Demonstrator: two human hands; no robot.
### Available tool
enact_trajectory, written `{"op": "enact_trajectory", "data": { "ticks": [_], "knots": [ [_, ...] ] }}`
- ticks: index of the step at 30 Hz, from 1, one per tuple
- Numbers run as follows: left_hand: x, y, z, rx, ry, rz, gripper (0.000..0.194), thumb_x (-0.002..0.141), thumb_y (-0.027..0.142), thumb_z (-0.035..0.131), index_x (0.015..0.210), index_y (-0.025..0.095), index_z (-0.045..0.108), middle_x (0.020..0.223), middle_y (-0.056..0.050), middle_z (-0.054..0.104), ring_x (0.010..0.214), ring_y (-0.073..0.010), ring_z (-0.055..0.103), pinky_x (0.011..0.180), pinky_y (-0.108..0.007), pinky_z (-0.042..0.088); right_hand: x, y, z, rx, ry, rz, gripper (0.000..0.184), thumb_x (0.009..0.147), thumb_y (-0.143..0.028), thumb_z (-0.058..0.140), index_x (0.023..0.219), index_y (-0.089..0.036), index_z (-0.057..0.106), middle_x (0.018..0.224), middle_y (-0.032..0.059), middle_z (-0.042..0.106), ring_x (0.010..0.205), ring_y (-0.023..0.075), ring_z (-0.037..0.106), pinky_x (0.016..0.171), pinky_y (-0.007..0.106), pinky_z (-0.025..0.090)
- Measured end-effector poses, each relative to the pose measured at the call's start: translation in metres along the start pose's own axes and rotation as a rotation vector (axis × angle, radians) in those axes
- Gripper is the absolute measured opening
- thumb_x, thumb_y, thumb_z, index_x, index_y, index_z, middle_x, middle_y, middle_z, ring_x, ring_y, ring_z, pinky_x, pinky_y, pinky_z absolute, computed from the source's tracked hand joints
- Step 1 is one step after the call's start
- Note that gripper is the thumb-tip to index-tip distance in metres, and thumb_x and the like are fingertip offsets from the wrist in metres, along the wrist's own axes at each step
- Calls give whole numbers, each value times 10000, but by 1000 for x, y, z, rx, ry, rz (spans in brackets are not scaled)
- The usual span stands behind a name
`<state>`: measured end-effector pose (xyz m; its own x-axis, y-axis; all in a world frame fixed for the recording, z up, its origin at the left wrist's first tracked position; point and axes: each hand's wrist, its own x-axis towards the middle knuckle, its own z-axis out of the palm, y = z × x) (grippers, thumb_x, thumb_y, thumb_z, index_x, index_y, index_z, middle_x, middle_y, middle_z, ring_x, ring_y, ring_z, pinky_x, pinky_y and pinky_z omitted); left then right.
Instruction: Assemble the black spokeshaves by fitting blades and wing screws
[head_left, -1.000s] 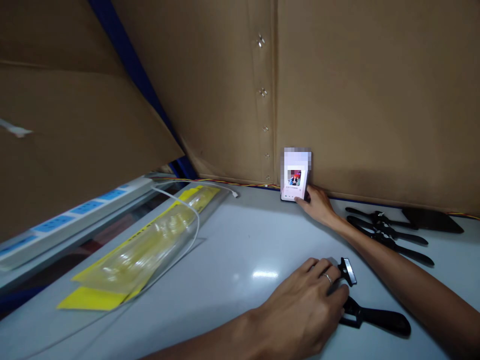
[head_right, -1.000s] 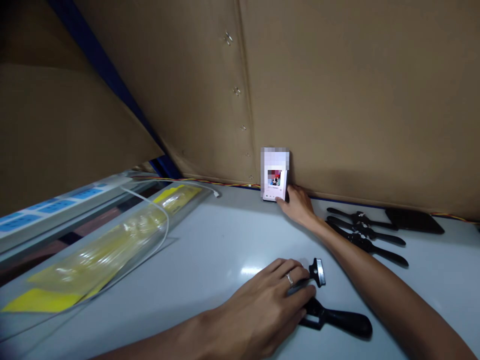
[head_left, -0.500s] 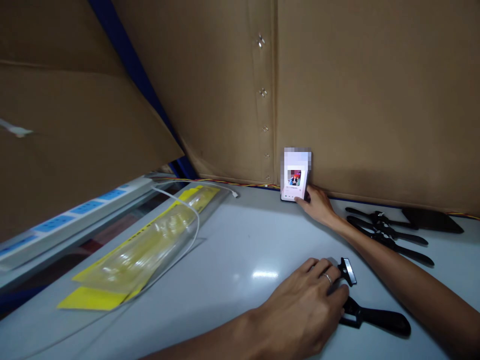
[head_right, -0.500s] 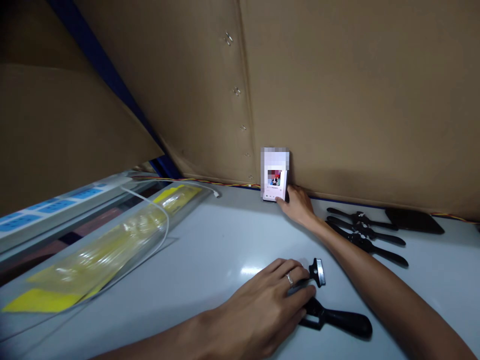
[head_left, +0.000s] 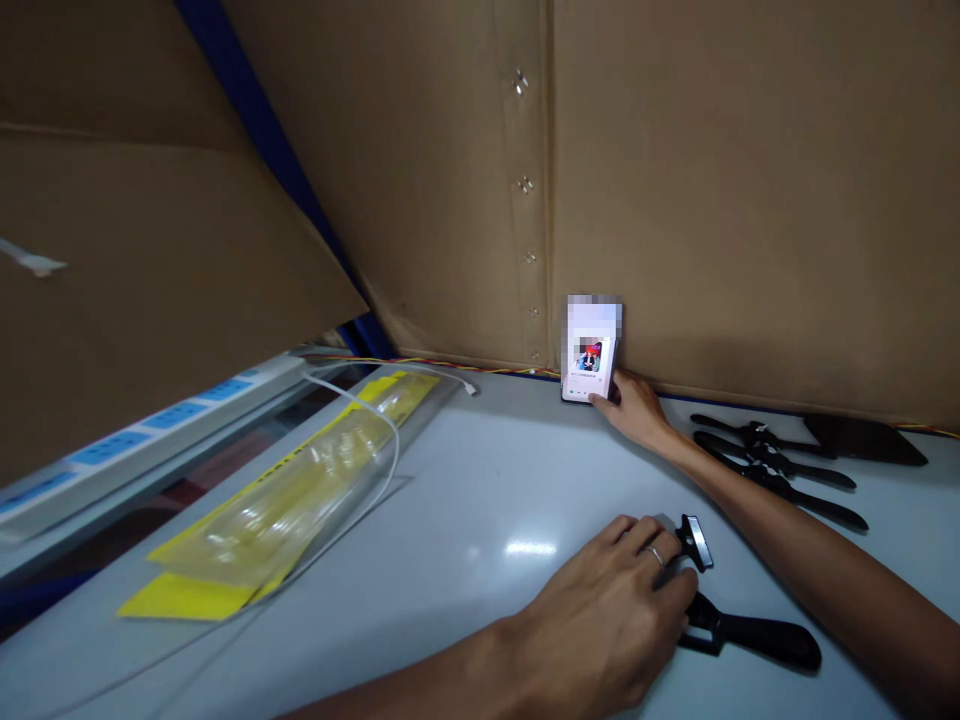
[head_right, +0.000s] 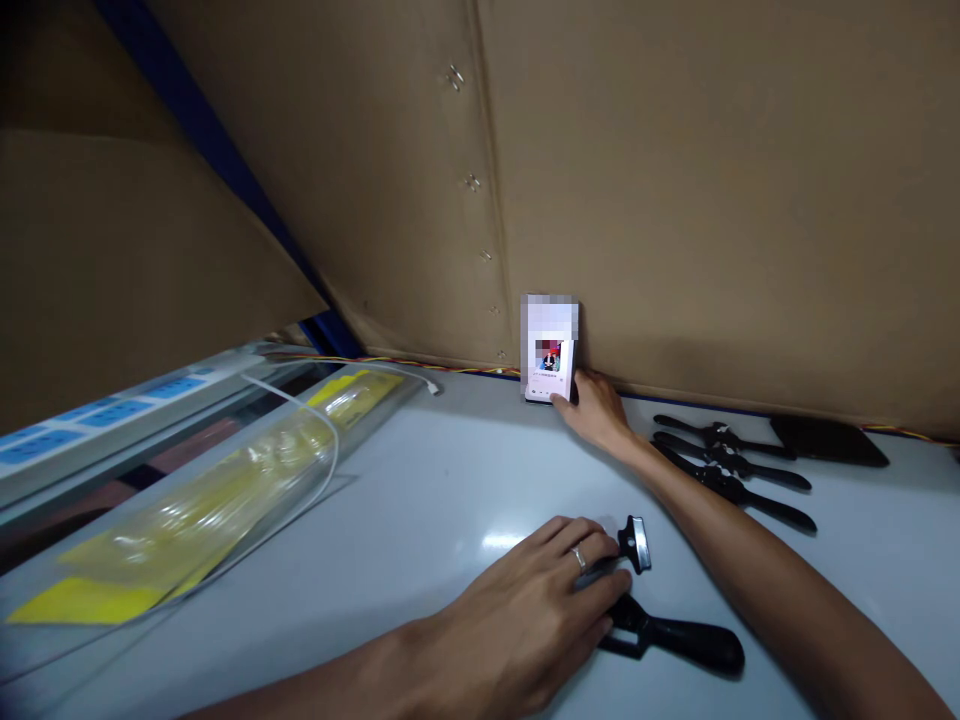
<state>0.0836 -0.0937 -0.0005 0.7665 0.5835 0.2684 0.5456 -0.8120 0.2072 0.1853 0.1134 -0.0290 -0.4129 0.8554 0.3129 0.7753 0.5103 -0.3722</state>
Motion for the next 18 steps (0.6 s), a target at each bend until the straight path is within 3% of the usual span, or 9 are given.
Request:
{"op": "enact_trajectory", "data": {
  "ticks": [18],
  "knots": [
    [0, -1, 1, 0, -3, 0, 87, 964, 213, 577, 1028, 161, 604, 1093, -97, 628, 1052, -262, 583, 934, -402, 512, 0, 1, 1, -10, -7, 8, 326, 1003, -368, 646, 1268, -180, 626, 1270, 95, 646, 1065, 238, 667, 903, 451, 577]
  ]
}}
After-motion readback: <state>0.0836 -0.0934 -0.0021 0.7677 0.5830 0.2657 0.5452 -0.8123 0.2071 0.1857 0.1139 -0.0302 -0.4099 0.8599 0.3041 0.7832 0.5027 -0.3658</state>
